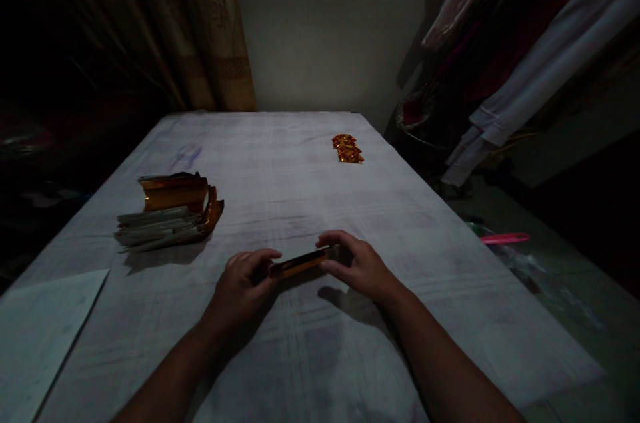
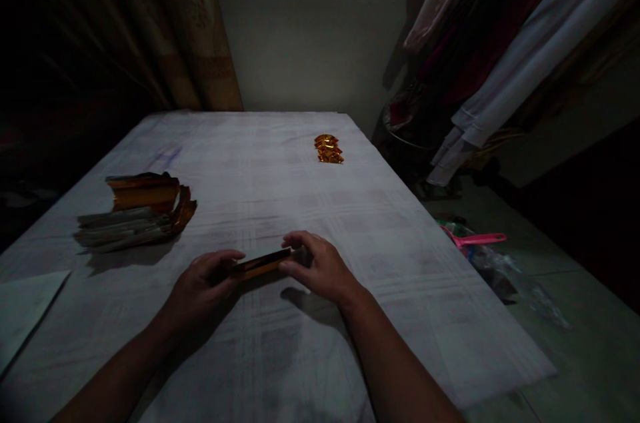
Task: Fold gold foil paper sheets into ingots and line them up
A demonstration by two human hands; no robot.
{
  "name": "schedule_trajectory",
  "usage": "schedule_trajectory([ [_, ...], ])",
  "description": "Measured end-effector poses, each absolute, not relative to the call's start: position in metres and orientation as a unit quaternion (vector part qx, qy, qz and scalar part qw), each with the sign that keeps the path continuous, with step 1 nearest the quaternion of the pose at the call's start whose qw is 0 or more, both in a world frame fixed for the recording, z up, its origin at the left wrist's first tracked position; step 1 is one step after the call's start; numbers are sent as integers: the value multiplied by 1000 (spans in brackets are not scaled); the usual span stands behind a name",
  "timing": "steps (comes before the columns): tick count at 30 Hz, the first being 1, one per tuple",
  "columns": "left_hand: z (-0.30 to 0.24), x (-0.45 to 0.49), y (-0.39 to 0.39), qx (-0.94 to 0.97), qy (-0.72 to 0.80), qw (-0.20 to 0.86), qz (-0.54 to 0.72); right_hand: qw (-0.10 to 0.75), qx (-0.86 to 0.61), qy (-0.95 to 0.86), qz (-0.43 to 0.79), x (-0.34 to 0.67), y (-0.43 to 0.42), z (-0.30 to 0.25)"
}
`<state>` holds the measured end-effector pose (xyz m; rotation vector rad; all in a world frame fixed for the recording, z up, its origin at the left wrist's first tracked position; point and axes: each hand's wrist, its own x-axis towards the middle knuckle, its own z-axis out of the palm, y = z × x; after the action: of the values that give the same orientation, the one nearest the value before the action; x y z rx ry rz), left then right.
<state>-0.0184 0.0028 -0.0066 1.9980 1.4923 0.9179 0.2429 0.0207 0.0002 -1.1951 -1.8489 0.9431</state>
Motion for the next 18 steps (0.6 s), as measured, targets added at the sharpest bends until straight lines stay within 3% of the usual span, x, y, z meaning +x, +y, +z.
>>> schedule_trajectory([
  [5,-10,-21,3,724,546,268,327,384,-498,-682,375,237,24,-9],
  [13,7,-24,4,828,440,26,345,390,-440,-747,313,241,22,-3],
  [18,7,-28,3,861,411,-12,298,324,-376,-840,219,243,21,-3],
])
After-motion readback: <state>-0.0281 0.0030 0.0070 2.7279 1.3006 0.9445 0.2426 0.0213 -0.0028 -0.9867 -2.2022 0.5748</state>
